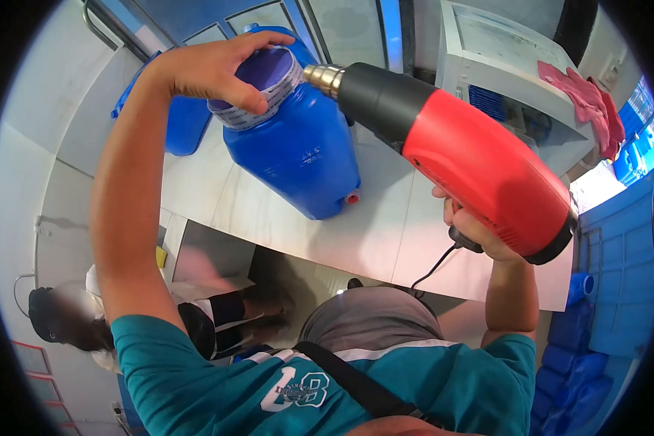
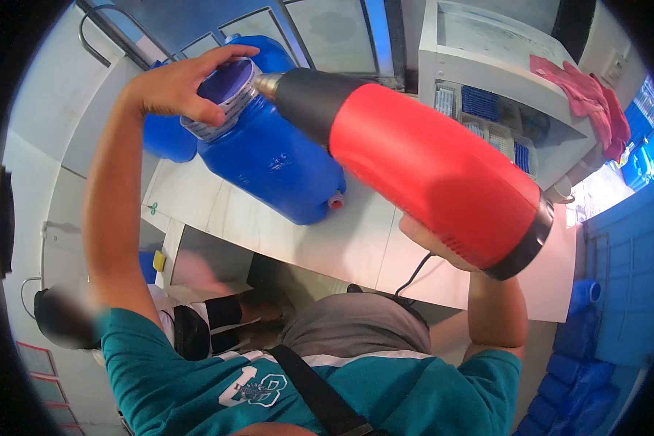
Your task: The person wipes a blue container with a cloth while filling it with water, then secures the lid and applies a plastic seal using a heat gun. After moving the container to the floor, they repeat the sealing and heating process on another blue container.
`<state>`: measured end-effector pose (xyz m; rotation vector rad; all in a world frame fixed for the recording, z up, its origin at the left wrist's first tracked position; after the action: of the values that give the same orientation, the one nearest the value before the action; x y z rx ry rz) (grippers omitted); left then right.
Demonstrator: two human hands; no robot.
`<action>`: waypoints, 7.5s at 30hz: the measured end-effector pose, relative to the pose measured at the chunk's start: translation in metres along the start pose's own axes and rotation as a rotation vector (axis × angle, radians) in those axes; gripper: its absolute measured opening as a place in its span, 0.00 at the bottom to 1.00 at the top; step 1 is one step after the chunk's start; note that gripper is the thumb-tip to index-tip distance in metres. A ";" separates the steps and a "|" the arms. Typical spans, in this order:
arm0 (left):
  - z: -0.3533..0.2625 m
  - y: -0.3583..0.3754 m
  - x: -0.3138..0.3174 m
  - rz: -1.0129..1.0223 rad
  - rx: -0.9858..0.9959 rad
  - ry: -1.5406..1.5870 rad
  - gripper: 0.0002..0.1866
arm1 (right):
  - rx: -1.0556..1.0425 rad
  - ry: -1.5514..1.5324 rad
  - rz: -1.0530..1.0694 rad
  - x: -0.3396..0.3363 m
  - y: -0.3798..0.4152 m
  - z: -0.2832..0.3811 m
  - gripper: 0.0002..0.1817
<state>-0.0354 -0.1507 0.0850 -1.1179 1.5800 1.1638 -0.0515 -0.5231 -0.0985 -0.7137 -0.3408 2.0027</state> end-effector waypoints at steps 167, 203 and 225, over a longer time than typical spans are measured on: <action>-0.011 -0.020 0.016 0.009 0.383 0.879 0.40 | 0.139 -0.585 -0.448 -0.065 0.006 0.018 0.39; 0.037 0.024 0.057 -0.728 0.459 0.063 0.54 | -0.256 0.473 0.064 0.046 -0.210 0.042 0.23; 0.148 -0.111 0.045 -0.725 0.729 -0.038 0.17 | 0.723 -0.639 -0.535 0.239 -0.051 -0.114 0.46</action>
<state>0.0796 -0.0329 -0.0105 -1.0048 1.2251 0.1004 -0.0378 -0.2978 -0.2454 0.4469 -0.1247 1.6076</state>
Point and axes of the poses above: each hand's wrist, its own y-axis away from the middle knuckle, its own x-axis out of the palm, z = x × y, the point moved 2 cm from there along -y, towards the middle knuckle, and after that the axes turned 2 degrees about -z, right-handed, at the moved point
